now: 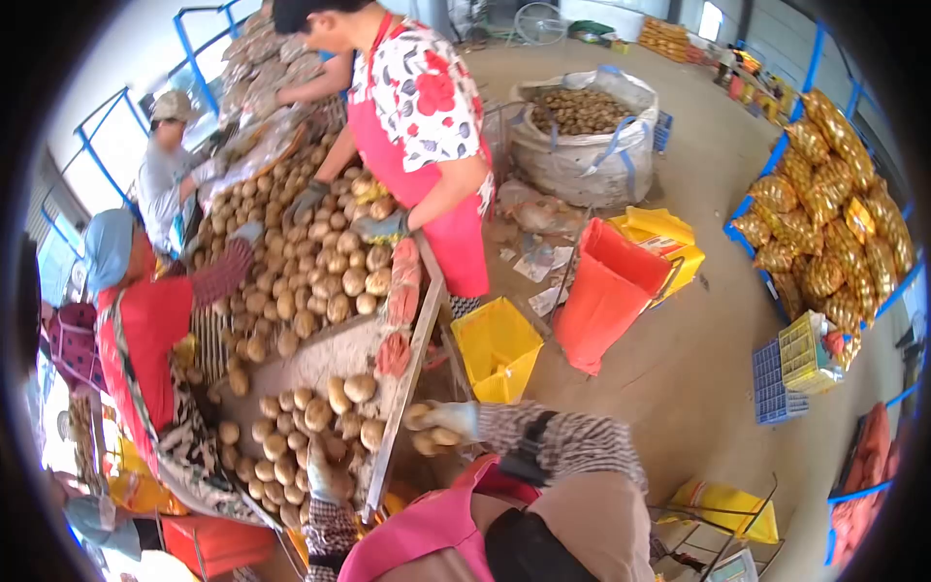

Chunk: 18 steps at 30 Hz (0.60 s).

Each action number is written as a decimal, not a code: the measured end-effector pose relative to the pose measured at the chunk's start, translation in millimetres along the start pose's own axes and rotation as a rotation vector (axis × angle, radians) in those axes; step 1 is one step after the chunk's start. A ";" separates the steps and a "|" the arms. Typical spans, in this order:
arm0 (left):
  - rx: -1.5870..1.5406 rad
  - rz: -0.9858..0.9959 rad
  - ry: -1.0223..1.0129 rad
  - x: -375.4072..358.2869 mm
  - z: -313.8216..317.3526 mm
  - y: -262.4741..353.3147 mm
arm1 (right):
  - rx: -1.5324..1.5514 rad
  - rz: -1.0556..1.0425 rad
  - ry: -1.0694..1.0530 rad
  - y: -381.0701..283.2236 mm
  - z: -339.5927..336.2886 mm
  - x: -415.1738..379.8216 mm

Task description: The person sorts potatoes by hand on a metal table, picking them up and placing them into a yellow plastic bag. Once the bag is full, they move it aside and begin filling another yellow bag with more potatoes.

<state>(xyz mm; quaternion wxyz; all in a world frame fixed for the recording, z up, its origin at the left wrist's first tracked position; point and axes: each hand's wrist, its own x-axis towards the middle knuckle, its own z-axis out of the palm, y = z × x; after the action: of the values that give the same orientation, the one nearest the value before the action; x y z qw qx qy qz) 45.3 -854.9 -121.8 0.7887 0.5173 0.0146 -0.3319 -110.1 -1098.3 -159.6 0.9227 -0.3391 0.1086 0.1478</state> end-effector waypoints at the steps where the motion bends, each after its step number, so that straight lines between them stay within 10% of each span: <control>1: 0.705 0.388 -0.085 37.4 -75.2 -32.8 | 0.026 0.067 0.012 -23.3 -9.9 -27.6; 3: 0.623 0.118 0.082 32.8 -59.0 -15.7 | -0.038 -0.158 0.321 -84.6 -86.3 -56.2; 5: -0.108 -0.097 -0.727 39.7 -82.4 21.5 | 0.096 -0.834 0.826 -211.1 -180.6 -97.0; 7: 0.793 0.173 0.496 43.9 -23.3 -11.6 | 0.192 -1.432 1.168 -337.7 -224.5 -140.5; 8: 0.731 0.223 0.410 49.8 -31.7 -14.2 | -0.053 -1.672 1.255 -373.3 -160.6 -142.0; 12: 1.563 0.574 0.446 67.1 -64.3 -50.3 | -0.426 -1.304 0.960 -387.7 -128.6 -63.7; 14: 1.601 0.516 0.465 58.4 -29.8 -35.6 | -1.240 -0.930 0.883 -308.0 -41.2 5.0; 18: 1.431 0.531 0.538 40.5 -31.0 -37.3 | -2.137 -0.164 -0.080 -195.3 -27.7 140.5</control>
<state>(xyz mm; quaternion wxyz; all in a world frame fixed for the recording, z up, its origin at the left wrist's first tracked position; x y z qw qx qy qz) 66.7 -859.0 -181.1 0.2886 0.9449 -0.1357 0.0735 85.9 -1230.4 -106.6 0.1580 -0.9720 -0.1305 0.1148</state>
